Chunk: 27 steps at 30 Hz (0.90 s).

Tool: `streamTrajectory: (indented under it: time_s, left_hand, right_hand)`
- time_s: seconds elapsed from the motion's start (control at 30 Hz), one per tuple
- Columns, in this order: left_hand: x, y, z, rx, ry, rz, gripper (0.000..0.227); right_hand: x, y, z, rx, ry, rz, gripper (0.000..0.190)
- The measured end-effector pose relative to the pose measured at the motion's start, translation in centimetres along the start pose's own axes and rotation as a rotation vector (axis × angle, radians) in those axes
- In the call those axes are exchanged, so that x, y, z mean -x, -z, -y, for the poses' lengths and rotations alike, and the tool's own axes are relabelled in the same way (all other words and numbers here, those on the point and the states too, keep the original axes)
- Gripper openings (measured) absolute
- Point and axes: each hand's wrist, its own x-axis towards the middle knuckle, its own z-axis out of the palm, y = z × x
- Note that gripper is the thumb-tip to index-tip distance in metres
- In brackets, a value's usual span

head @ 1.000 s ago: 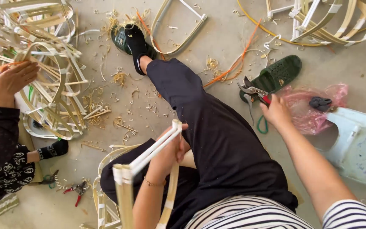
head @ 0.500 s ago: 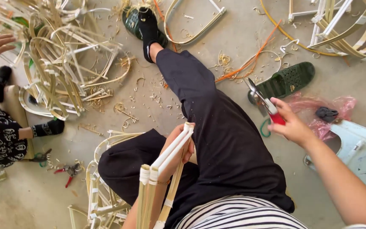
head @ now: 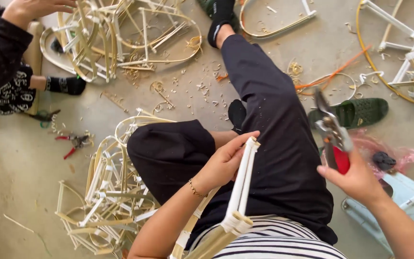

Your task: Assembling and binding bamboo components for furniture or baskets using clippers and tape.

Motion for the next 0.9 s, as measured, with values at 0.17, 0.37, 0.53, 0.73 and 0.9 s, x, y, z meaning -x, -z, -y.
streamTrajectory:
  time_s: [0.17,0.37,0.53,0.73,0.9]
  left_hand:
    - [1.5,-0.8,-1.7,-0.069,-0.002,0.073,0.04]
    - [2.3,-0.5,-0.4,-0.152,-0.062,0.105,0.03]
    - [2.4,-0.7,0.4,-0.203,-0.103,0.081,0.037]
    - [3.1,-0.4,-1.3,-0.165,-0.087,0.05,0.04]
    - [2.9,-0.9,-2.0,-0.244,-0.013,0.052,0.027]
  right_hand:
    - [2.9,-0.6,-0.4,-0.386,-0.354,0.316,0.065]
    - [3.8,-1.6,4.4,-0.318,-0.224,0.35,0.052]
    - [4.0,-3.8,7.2,0.048,-0.119,0.471,0.037]
    - [4.2,-3.1,5.5,-0.197,-0.167,0.459,0.08]
    - [4.5,-3.8,9.6,0.01,-0.029,0.467,0.098]
